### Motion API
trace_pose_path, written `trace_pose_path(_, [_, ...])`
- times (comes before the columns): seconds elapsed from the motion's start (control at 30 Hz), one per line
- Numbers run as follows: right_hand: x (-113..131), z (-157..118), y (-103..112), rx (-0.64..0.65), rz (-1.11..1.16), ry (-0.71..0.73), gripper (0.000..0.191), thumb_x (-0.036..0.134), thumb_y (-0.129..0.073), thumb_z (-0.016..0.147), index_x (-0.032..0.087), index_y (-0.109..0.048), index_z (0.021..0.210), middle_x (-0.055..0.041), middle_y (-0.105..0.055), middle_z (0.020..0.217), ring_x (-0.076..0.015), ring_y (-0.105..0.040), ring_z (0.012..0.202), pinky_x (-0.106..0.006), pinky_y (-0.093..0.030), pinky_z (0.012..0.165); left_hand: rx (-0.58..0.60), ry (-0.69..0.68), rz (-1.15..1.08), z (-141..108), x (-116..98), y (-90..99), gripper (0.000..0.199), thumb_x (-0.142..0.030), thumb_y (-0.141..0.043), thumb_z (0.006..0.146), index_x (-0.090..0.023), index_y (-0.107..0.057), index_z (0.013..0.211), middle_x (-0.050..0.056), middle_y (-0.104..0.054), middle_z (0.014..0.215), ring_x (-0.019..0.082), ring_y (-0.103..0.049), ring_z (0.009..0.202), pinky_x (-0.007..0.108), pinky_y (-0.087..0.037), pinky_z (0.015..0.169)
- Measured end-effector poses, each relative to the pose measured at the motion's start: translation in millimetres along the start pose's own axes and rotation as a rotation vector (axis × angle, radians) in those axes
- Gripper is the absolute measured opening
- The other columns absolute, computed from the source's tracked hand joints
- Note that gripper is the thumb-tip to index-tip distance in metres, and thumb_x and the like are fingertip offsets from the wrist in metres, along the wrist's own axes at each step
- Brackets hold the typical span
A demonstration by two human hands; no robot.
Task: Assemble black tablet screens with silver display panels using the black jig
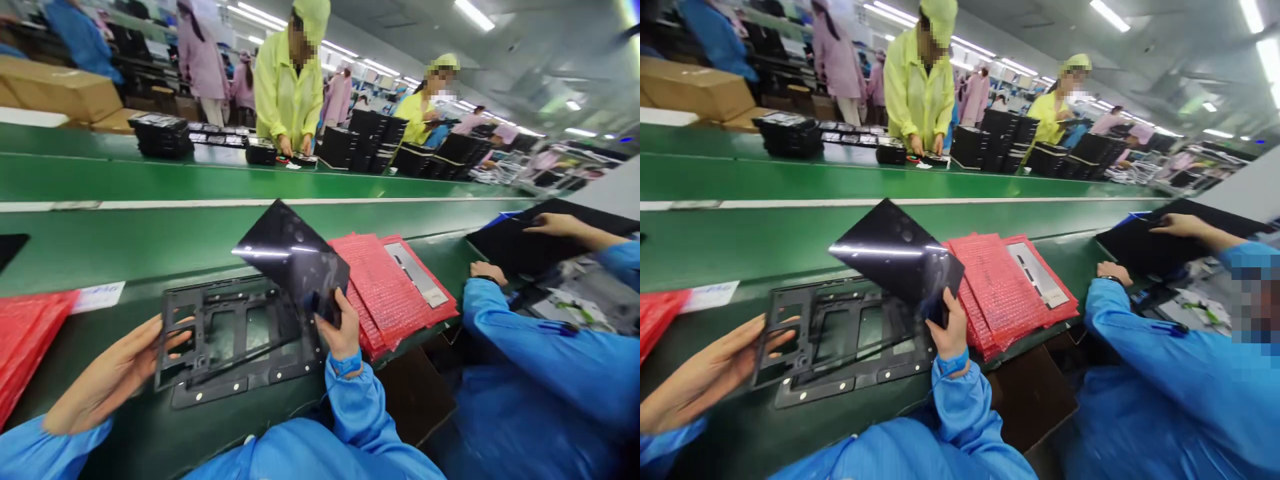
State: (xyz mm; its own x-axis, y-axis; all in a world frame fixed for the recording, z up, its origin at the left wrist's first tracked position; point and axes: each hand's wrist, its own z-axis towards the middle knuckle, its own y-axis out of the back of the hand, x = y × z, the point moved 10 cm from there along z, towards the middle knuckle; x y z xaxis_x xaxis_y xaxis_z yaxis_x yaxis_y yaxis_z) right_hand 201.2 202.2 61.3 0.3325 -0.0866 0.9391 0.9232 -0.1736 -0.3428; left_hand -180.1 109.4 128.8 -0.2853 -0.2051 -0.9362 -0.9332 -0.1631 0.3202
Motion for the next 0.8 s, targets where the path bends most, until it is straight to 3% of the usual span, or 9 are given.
trace_pose_path(0.13, [25.7, -19.8, 31.4, -0.092, -0.227, 0.271, 0.081, 0.031, -0.082, 0.061, 0.014, -0.051, 0.133, -0.0132, -0.051, 0.137, -0.0329, -0.047, 0.127, -0.049, -0.032, 0.113, 0.221, 0.319, -0.478, -10.8, 42.4, -36.4, 0.03, -0.052, -0.056, 0.087, -0.04, -0.067, 0.113, -0.008, -0.064, 0.124, 0.025, -0.059, 0.115, 0.041, -0.053, 0.093])
trace_pose_path(0.23, [36.9, -30.1, 44.6, -0.146, -0.283, 0.335, 0.08, 0.03, -0.082, 0.062, 0.014, -0.051, 0.134, -0.015, -0.053, 0.135, -0.0342, -0.051, 0.123, -0.053, -0.037, 0.109, 0.243, 0.364, -0.466, -5.8, 50.3, -48.5, 0.04, -0.046, -0.061, 0.086, -0.033, -0.06, 0.123, 0.0, -0.064, 0.125, 0.026, -0.06, 0.113, 0.04, -0.056, 0.087])
trace_pose_path(0.37, [44.7, -34.0, 49.2, -0.175, -0.245, 0.311, 0.077, 0.027, -0.085, 0.058, 0.014, -0.057, 0.128, -0.014, -0.058, 0.129, -0.0334, -0.054, 0.12, -0.051, -0.043, 0.105, 0.106, 0.167, 0.086, 12.3, 47.6, -32.4, 0.059, -0.056, -0.05, 0.087, -0.017, -0.053, 0.132, 0.012, -0.061, 0.119, 0.03, -0.06, 0.107, 0.047, -0.053, 0.087])
trace_pose_path(0.43, [43.8, -31.4, 44.5, -0.154, -0.186, 0.24, 0.061, 0.034, -0.081, 0.066, 0.016, -0.062, 0.121, -0.0119, -0.065, 0.118, -0.0313, -0.06, 0.112, -0.05, -0.048, 0.1, -0.038, -0.032, 0.408, 18.2, 30.3, -20.0, 0.062, -0.057, -0.045, 0.088, -0.016, -0.053, 0.133, 0.012, -0.057, 0.119, 0.03, -0.058, 0.109, 0.048, -0.046, 0.097])
trace_pose_path(0.5, [36.8, -28.6, 35.8, -0.127, -0.086, 0.1, 0.046, 0.042, -0.07, 0.077, 0.019, -0.065, 0.117, -0.009, -0.069, 0.11, -0.0291, -0.065, 0.104, -0.048, -0.053, 0.093, -0.117, -0.167, 0.495, 17.4, 14.4, -16.9, 0.061, -0.058, -0.044, 0.088, -0.017, -0.054, 0.133, 0.012, -0.054, 0.122, 0.028, -0.056, 0.11, 0.044, -0.044, 0.1])
trace_pose_path(0.57, [25.7, -30.8, 22.0, -0.089, 0.052, -0.076, 0.043, 0.044, -0.066, 0.08, 0.023, -0.065, 0.118, -0.0054, -0.07, 0.109, -0.0273, -0.066, 0.103, -0.046, -0.056, 0.091, -0.06, -0.147, 0.301, 15.9, 11.0, -22.6, 0.062, -0.059, -0.043, 0.089, -0.016, -0.053, 0.133, 0.013, -0.056, 0.122, 0.027, -0.057, 0.107, 0.04, -0.05, 0.09])
trace_pose_path(0.67, [13.8, -43.2, -6.3, 0.038, 0.195, -0.265, 0.055, 0.035, -0.074, 0.074, 0.027, -0.059, 0.127, -0.0029, -0.067, 0.116, -0.0261, -0.064, 0.107, -0.044, -0.054, 0.094, 0.218, 0.034, -0.266, 7.4, 11.0, -52.4, 0.066, -0.064, -0.035, 0.091, -0.018, -0.047, 0.138, 0.013, -0.06, 0.122, 0.027, -0.059, 0.107, 0.037, -0.053, 0.08])
trace_pose_path(0.73, [7.9, -52.0, -22.0, 0.153, 0.16, -0.322, 0.062, 0.03, -0.075, 0.074, 0.026, -0.055, 0.132, -0.005, -0.066, 0.12, -0.0267, -0.064, 0.107, -0.044, -0.053, 0.094, 0.393, 0.117, -0.58, -3.3, 2.8, -71.2, 0.069, -0.067, -0.028, 0.092, -0.021, -0.045, 0.14, 0.012, -0.062, 0.123, 0.028, -0.06, 0.108, 0.038, -0.051, 0.083])
trace_pose_path(0.8, [-1.7, -57.6, -30.5, 0.252, 0.056, -0.361, 0.063, 0.03, -0.075, 0.076, 0.025, -0.053, 0.135, -0.0074, -0.065, 0.121, -0.0276, -0.064, 0.107, -0.045, -0.052, 0.094, 0.468, 0.165, -0.719, -10.7, -0.6, -78.1, 0.064, -0.063, -0.034, 0.092, -0.021, -0.047, 0.138, 0.012, -0.063, 0.123, 0.028, -0.061, 0.107, 0.039, -0.05, 0.086])
